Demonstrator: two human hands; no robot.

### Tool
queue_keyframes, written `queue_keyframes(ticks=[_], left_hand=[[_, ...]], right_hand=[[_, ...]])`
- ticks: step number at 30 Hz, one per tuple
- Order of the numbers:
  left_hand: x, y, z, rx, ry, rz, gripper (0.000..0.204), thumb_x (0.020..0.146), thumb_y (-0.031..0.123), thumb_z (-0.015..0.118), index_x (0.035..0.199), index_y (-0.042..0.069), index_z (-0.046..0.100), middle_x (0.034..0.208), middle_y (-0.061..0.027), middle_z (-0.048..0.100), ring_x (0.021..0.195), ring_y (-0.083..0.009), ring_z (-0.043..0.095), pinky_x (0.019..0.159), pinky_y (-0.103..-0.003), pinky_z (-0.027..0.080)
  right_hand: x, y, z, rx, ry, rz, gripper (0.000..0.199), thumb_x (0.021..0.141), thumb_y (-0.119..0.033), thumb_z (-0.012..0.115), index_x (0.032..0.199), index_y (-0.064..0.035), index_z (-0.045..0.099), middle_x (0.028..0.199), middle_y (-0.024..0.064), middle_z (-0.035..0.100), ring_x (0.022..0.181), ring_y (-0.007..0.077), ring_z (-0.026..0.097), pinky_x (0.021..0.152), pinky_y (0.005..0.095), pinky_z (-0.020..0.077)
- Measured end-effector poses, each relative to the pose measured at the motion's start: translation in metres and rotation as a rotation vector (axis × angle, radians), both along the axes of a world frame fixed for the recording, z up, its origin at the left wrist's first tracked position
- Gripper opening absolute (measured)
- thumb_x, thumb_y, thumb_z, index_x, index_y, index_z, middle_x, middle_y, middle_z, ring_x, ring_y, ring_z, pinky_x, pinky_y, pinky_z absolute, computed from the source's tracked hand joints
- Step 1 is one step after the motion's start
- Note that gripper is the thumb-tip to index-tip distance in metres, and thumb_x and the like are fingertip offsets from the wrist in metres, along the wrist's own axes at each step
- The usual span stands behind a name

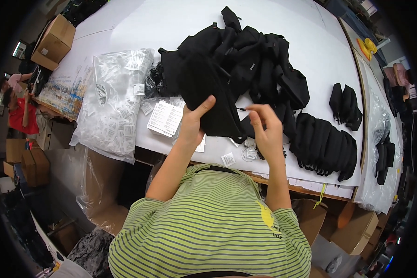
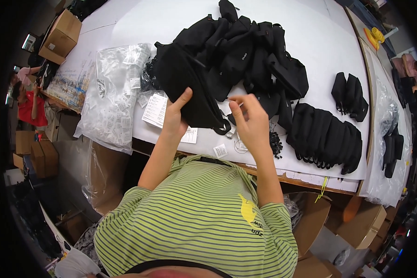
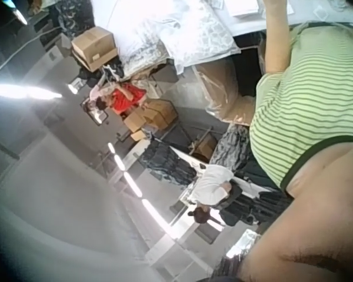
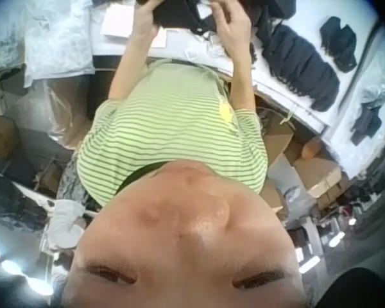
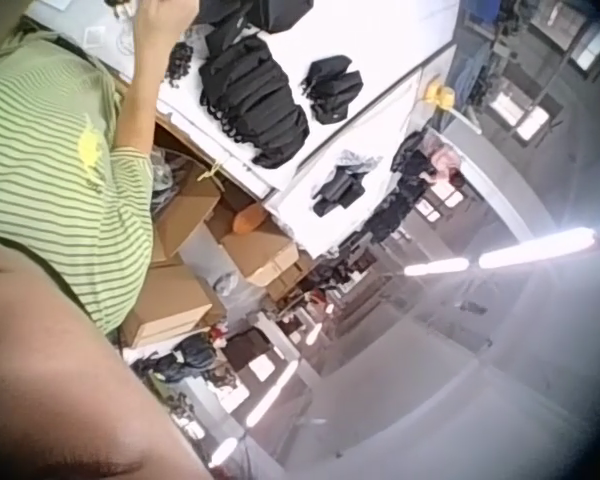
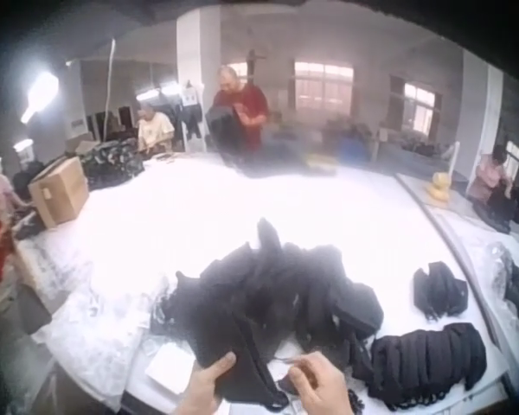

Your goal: Packing black eyewear pouches with tags and preparing them for shipment.

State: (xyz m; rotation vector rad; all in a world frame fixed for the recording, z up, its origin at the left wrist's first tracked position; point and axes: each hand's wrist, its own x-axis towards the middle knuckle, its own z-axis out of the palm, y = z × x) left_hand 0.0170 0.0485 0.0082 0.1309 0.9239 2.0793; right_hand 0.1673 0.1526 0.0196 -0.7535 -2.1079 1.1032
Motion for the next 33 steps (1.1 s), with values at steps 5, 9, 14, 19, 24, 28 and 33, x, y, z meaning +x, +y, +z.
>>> queue_keyframes(ticks=[5, 9, 14, 19, 24, 28, 33], left_hand=[[0.009, -0.003, 0.008, -0.138, 0.134, -0.275, 0.043, 0.076, 0.011, 0.074, 0.112, -0.003, 0.056, 0.101, -0.0099, 0.063, 0.087, -0.0173, 0.063, 0.077, -0.029, 0.052], [0.014, -0.004, 0.013, -0.176, 0.166, -0.413, 0.048, 0.073, 0.015, 0.076, 0.113, -0.003, 0.055, 0.099, -0.0094, 0.063, 0.085, -0.0169, 0.063, 0.076, -0.028, 0.052], [0.014, -0.006, 0.008, -0.217, 0.09, -0.445, 0.046, 0.074, 0.016, 0.075, 0.112, -0.001, 0.055, 0.097, -0.0092, 0.064, 0.082, -0.0164, 0.064, 0.073, -0.027, 0.053], [0.007, 0.0, 0.007, -0.108, -0.19, -0.412, 0.031, 0.081, 0.015, 0.068, 0.106, 0.001, 0.06, 0.092, -0.0077, 0.066, 0.078, -0.0142, 0.065, 0.068, -0.027, 0.055], [0.009, -0.003, 0.012, -0.198, 0.023, -0.512, 0.036, 0.081, 0.019, 0.069, 0.11, -0.001, 0.058, 0.096, -0.0072, 0.065, 0.082, -0.0134, 0.064, 0.071, -0.025, 0.052], [0.009, -0.001, 0.012, -0.103, 0.032, -0.405, 0.039, 0.081, 0.02, 0.069, 0.113, 0.0, 0.057, 0.099, -0.0072, 0.064, 0.085, -0.0138, 0.064, 0.073, -0.025, 0.052], [-0.024, 0.007, 0.0, 0.197, -0.3, -0.474, 0.028, 0.089, 0.021, 0.061, 0.107, -0.001, 0.06, 0.097, -0.011, 0.067, 0.082, -0.0191, 0.067, 0.073, -0.031, 0.056]], right_hand=[[-0.017, 0.004, 0.041, -0.15, 0.274, 0.048, 0.025, 0.082, -0.009, 0.065, 0.106, -0.0057, 0.059, 0.099, 0.0061, 0.063, 0.07, 0.0115, 0.059, 0.058, 0.0226, 0.0437], [-0.015, 0.019, 0.04, 0.169, 0.185, -0.024, 0.021, 0.08, -0.006, 0.067, 0.1, -0.0055, 0.061, 0.082, 0.0038, 0.065, 0.06, 0.0099, 0.057, 0.05, 0.0215, 0.0403], [-0.012, 0.015, 0.048, 0.53, 0.129, -0.091, 0.007, 0.079, -0.003, 0.066, 0.085, -0.0051, 0.063, 0.065, 0.0043, 0.058, 0.052, 0.0146, 0.053, 0.046, 0.0246, 0.0386], [-0.005, 0.008, 0.048, 0.522, 0.078, 0.057, 0.008, 0.077, -0.003, 0.066, 0.084, -0.0064, 0.063, 0.064, 0.004, 0.054, 0.051, 0.0183, 0.051, 0.047, 0.0269, 0.0391], [0.001, 0.006, 0.065, 0.444, 0.054, 0.028, 0.008, 0.077, 0.0, 0.065, 0.082, -0.0061, 0.063, 0.066, 0.0042, 0.056, 0.052, 0.0163, 0.052, 0.047, 0.0252, 0.04], [0.001, -0.003, 0.068, 0.369, 0.045, 0.161, 0.01, 0.075, 0.0, 0.066, 0.081, -0.0064, 0.063, 0.067, 0.0042, 0.057, 0.053, 0.0178, 0.053, 0.048, 0.0261, 0.0414], [0.004, -0.025, 0.06, 0.322, -0.073, 0.407, 0.008, 0.074, -0.003, 0.064, 0.08, -0.0059, 0.06, 0.068, 0.0043, 0.057, 0.058, 0.0218, 0.056, 0.052, 0.0306, 0.0435]])
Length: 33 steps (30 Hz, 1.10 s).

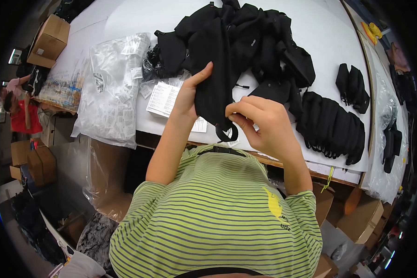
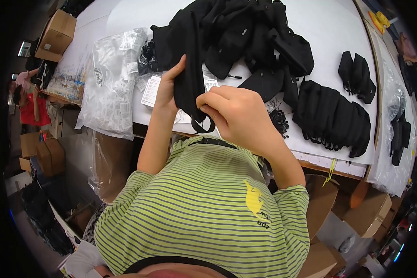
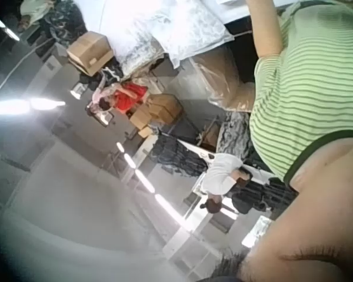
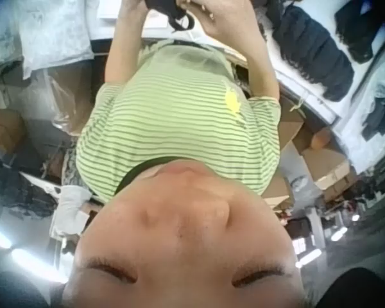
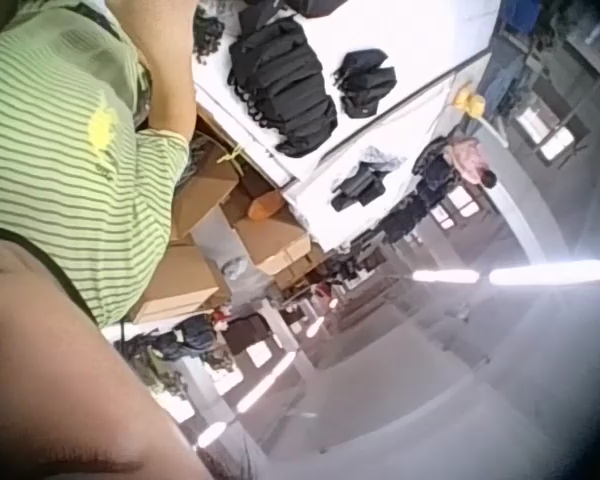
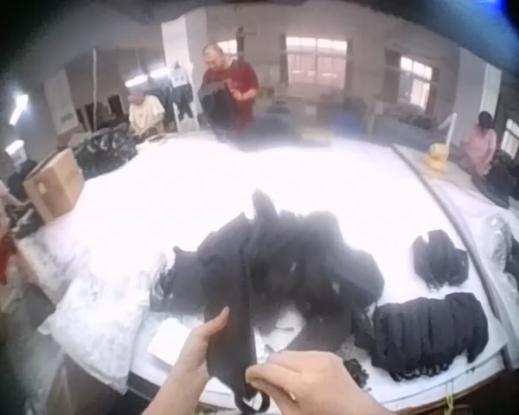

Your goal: Packing black eyewear pouches with tags and preparing them for shipment.

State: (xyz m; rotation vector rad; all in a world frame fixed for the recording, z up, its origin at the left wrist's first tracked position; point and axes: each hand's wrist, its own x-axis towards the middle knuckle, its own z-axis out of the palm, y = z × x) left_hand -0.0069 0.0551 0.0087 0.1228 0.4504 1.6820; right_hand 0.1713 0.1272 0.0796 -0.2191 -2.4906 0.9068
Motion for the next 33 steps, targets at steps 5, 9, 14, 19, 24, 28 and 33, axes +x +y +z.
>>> queue_keyframes(ticks=[5, 9, 14, 19, 24, 28, 33], left_hand=[[-0.002, -0.001, -0.006, 0.015, -0.073, 0.017, 0.026, 0.09, 0.02, 0.058, 0.105, -0.001, 0.062, 0.097, -0.0115, 0.067, 0.079, -0.0192, 0.068, 0.07, -0.03, 0.057], [0.006, -0.006, 0.002, -0.015, 0.023, -0.002, 0.027, 0.087, 0.019, 0.062, 0.106, -0.001, 0.061, 0.096, -0.0099, 0.067, 0.079, -0.0169, 0.067, 0.071, -0.028, 0.055], [0.021, -0.011, 0.018, -0.176, 0.353, -0.036, 0.041, 0.078, 0.016, 0.071, 0.114, 0.0, 0.056, 0.096, -0.0055, 0.064, 0.082, -0.013, 0.064, 0.074, -0.025, 0.052], [0.012, -0.006, 0.013, -0.1, 0.041, 0.074, 0.033, 0.09, 0.022, 0.057, 0.112, -0.002, 0.056, 0.095, -0.0122, 0.066, 0.079, -0.0183, 0.066, 0.068, -0.027, 0.055], [0.005, -0.012, 0.013, -0.141, 0.274, 0.049, 0.029, 0.091, 0.02, 0.057, 0.11, -0.002, 0.056, 0.097, -0.0105, 0.064, 0.078, -0.0175, 0.065, 0.069, -0.028, 0.055], [0.01, -0.02, 0.018, -0.099, 0.381, -0.098, 0.041, 0.079, 0.016, 0.07, 0.114, -0.002, 0.055, 0.097, -0.0087, 0.065, 0.081, -0.0155, 0.065, 0.072, -0.026, 0.053], [0.016, -0.021, 0.014, -0.121, 0.371, -0.084, 0.038, 0.08, 0.016, 0.069, 0.111, -0.002, 0.057, 0.096, -0.0097, 0.065, 0.08, -0.016, 0.065, 0.071, -0.026, 0.054]], right_hand=[[-0.001, 0.0, 0.0, -0.022, -0.01, 0.042, 0.008, 0.074, -0.003, 0.064, 0.08, -0.0057, 0.06, 0.069, 0.004, 0.058, 0.059, 0.0216, 0.056, 0.052, 0.0306, 0.0434], [-0.001, 0.004, 0.007, 0.056, 0.026, 0.011, 0.012, 0.072, 0.005, 0.064, 0.081, -0.0031, 0.061, 0.067, 0.0052, 0.056, 0.056, 0.0159, 0.055, 0.05, 0.0259, 0.0421], [-0.021, 0.036, 0.027, 0.067, 0.265, -0.338, 0.007, 0.077, -0.003, 0.064, 0.083, -0.0061, 0.062, 0.071, 0.0043, 0.061, 0.054, 0.0169, 0.056, 0.05, 0.0252, 0.0436], [-0.016, 0.015, 0.022, -0.14, -0.066, 0.05, 0.011, 0.076, 0.006, 0.062, 0.086, -0.0009, 0.061, 0.072, 0.0067, 0.06, 0.062, 0.0148, 0.058, 0.055, 0.0228, 0.0438], [-0.013, -0.001, 0.019, -0.081, -0.037, 0.022, 0.01, 0.075, 0.002, 0.062, 0.081, -0.0052, 0.06, 0.07, 0.006, 0.059, 0.059, 0.0197, 0.058, 0.052, 0.027, 0.0437], [-0.026, 0.026, 0.036, 0.053, 0.285, -0.348, 0.006, 0.078, -0.005, 0.065, 0.081, -0.0072, 0.061, 0.065, 0.002, 0.058, 0.05, 0.0131, 0.052, 0.047, 0.0233, 0.0394], [-0.019, 0.026, 0.033, -0.121, 0.226, -0.313, 0.005, 0.08, -0.003, 0.063, 0.084, -0.0051, 0.062, 0.064, 0.0036, 0.058, 0.049, 0.0114, 0.049, 0.047, 0.0227, 0.0382]])
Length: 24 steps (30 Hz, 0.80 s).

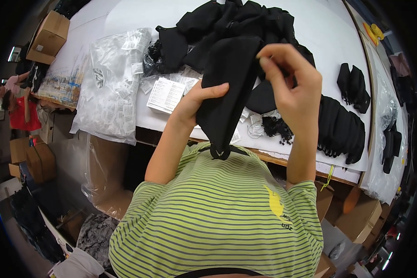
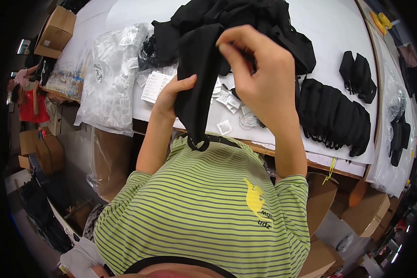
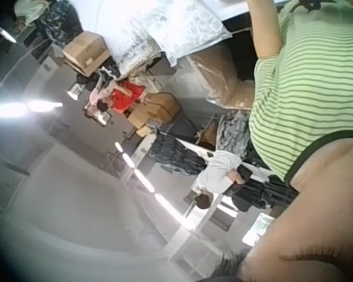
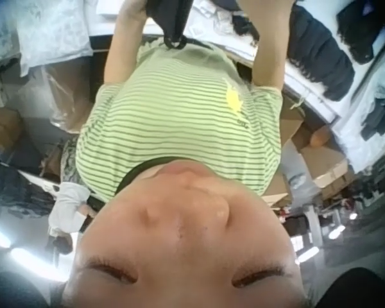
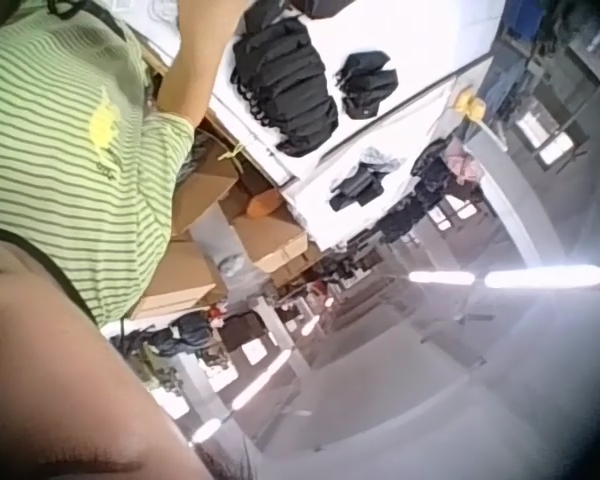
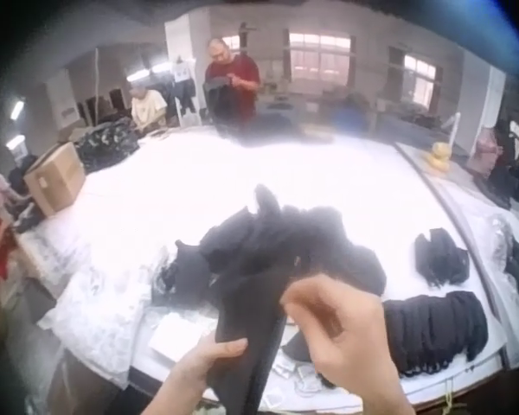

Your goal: Packing black eyewear pouches with tags and preparing them for shipment.

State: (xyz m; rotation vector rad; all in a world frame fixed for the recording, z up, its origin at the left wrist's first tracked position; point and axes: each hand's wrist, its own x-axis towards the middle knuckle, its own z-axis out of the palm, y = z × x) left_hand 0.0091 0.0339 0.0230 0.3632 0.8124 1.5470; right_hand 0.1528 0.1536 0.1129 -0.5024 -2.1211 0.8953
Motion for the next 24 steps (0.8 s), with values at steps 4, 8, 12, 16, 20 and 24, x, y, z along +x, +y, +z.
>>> queue_keyframes(ticks=[4, 8, 12, 16, 20, 24], left_hand=[[-0.003, 0.006, -0.005, -0.065, -0.354, 0.133, 0.028, 0.093, 0.024, 0.053, 0.107, 0.0, 0.056, 0.092, -0.0111, 0.063, 0.073, -0.0182, 0.062, 0.063, -0.028, 0.052], [-0.013, 0.015, -0.012, 0.039, -0.41, 0.059, 0.03, 0.094, 0.03, 0.05, 0.097, 0.001, 0.057, 0.075, -0.0068, 0.054, 0.062, -0.017, 0.048, 0.056, -0.029, 0.044], [-0.016, 0.014, -0.019, 0.053, -0.397, 0.06, 0.031, 0.094, 0.03, 0.051, 0.101, 0.0, 0.057, 0.082, -0.009, 0.058, 0.068, -0.0187, 0.054, 0.06, -0.03, 0.048], [-0.016, 0.012, -0.003, 0.08, -0.401, 0.109, 0.026, 0.09, 0.021, 0.058, 0.105, -0.001, 0.061, 0.098, -0.0123, 0.067, 0.083, -0.0203, 0.067, 0.072, -0.031, 0.056], [0.003, 0.007, 0.005, -0.098, -0.265, 0.255, 0.036, 0.092, 0.024, 0.055, 0.117, 0.0, 0.052, 0.107, -0.0104, 0.061, 0.097, -0.0198, 0.061, 0.084, -0.032, 0.05], [0.012, -0.005, -0.003, -0.055, -0.06, 0.153, 0.038, 0.095, 0.03, 0.048, 0.12, 0.002, 0.049, 0.116, -0.0105, 0.055, 0.105, -0.0216, 0.055, 0.087, -0.036, 0.047]], right_hand=[[0.01, -0.028, -0.011, -0.157, -0.304, 0.383, 0.01, 0.078, 0.003, 0.062, 0.088, 0.0002, 0.061, 0.073, 0.0053, 0.061, 0.063, 0.011, 0.057, 0.055, 0.022, 0.0425], [0.013, -0.042, -0.023, -0.158, -0.27, 0.436, 0.008, 0.077, -0.006, 0.065, 0.084, -0.005, 0.062, 0.068, 0.0063, 0.06, 0.055, 0.0193, 0.056, 0.052, 0.0287, 0.0444], [0.013, -0.038, -0.013, -0.199, -0.326, 0.449, 0.01, 0.076, -0.007, 0.065, 0.086, -0.0051, 0.061, 0.073, 0.0059, 0.061, 0.06, 0.0189, 0.057, 0.055, 0.0287, 0.0441], [0.014, -0.03, -0.017, 0.33, -0.15, 0.063, 0.025, 0.071, -0.005, 0.07, 0.095, -0.0081, 0.063, 0.105, 0.0063, 0.058, 0.087, 0.0221, 0.054, 0.07, 0.0303, 0.0429], [0.02, -0.044, -0.025, 0.459, -0.381, 0.223, 0.054, 0.06, -0.018, 0.078, 0.112, -0.0202, 0.062, 0.117, 0.0046, 0.052, 0.113, 0.0251, 0.046, 0.096, 0.0394, 0.0316], [0.026, -0.027, -0.047, 0.346, -0.328, 0.142, 0.065, 0.057, -0.003, 0.076, 0.118, -0.0172, 0.058, 0.107, 0.0062, 0.058, 0.094, 0.0239, 0.059, 0.079, 0.0328, 0.047]])
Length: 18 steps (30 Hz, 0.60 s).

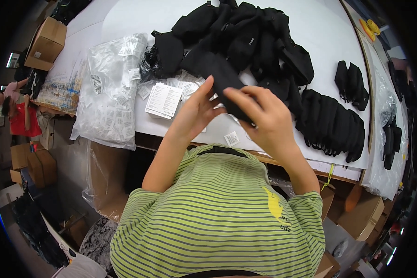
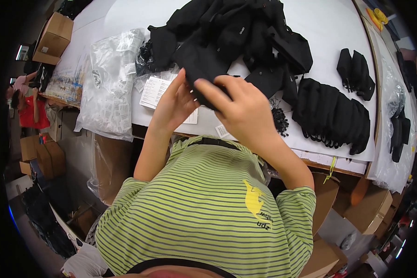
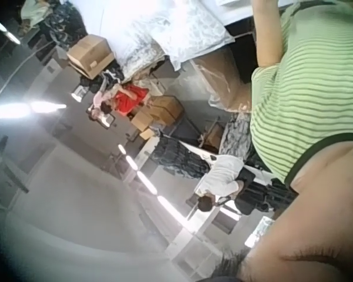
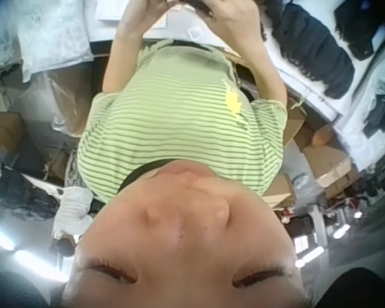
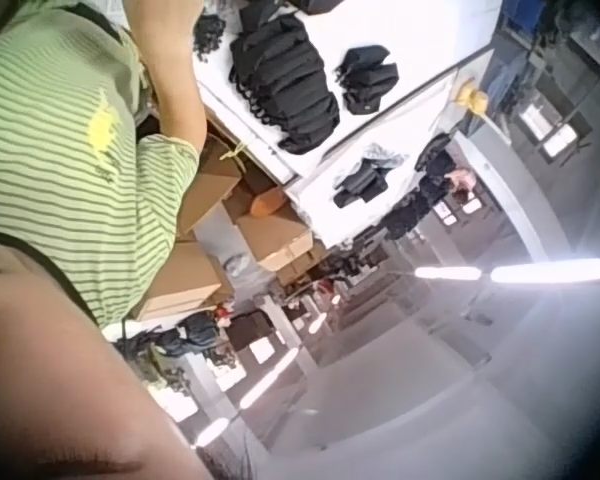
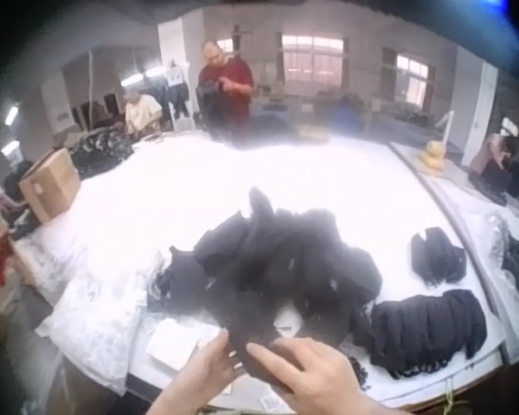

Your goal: Packing black eyewear pouches with tags and preparing them for shipment.

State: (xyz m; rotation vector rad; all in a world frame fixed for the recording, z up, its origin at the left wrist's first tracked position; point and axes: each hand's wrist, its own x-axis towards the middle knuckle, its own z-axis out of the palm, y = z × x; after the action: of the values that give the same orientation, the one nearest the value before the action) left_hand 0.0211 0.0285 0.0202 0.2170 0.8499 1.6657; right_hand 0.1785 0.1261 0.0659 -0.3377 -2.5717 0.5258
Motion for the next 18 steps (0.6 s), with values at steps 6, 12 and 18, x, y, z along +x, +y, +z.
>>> queue_keyframes(ticks=[6, 12, 18], left_hand=[[-0.024, -0.008, -0.013, 0.2, 1.016, 0.197, 0.075, 0.071, 0.007, 0.075, 0.134, 0.008, 0.034, 0.127, -0.0082, 0.046, 0.109, -0.0194, 0.051, 0.087, -0.029, 0.042], [-0.036, -0.001, -0.007, 0.334, 1.175, 0.036, 0.021, 0.072, 0.005, 0.071, 0.093, 0.001, 0.065, 0.091, -0.0077, 0.058, 0.087, -0.0191, 0.053, 0.081, -0.028, 0.039], [-0.017, 0.001, -0.027, 0.184, 1.17, -0.109, 0.035, 0.081, 0.035, 0.065, 0.086, 0.0, 0.065, 0.094, -0.0089, 0.054, 0.089, -0.0207, 0.051, 0.083, -0.031, 0.037]], right_hand=[[0.027, 0.024, -0.002, -0.646, 0.198, 0.034, 0.05, 0.064, 0.002, 0.067, 0.113, -0.0047, 0.058, 0.099, 0.0073, 0.061, 0.087, 0.0152, 0.059, 0.071, 0.0243, 0.0465], [0.052, 0.043, 0.001, -0.619, 0.016, -0.048, 0.037, 0.068, -0.006, 0.067, 0.104, -0.0122, 0.07, 0.102, 0.0031, 0.063, 0.068, 0.0043, 0.053, 0.052, 0.0165, 0.0391], [0.095, 0.052, -0.023, -0.966, -0.162, 0.031, 0.036, 0.076, -0.011, 0.066, 0.112, -0.016, 0.067, 0.112, 0.0066, 0.061, 0.079, 0.0101, 0.059, 0.066, 0.0217, 0.0505]])
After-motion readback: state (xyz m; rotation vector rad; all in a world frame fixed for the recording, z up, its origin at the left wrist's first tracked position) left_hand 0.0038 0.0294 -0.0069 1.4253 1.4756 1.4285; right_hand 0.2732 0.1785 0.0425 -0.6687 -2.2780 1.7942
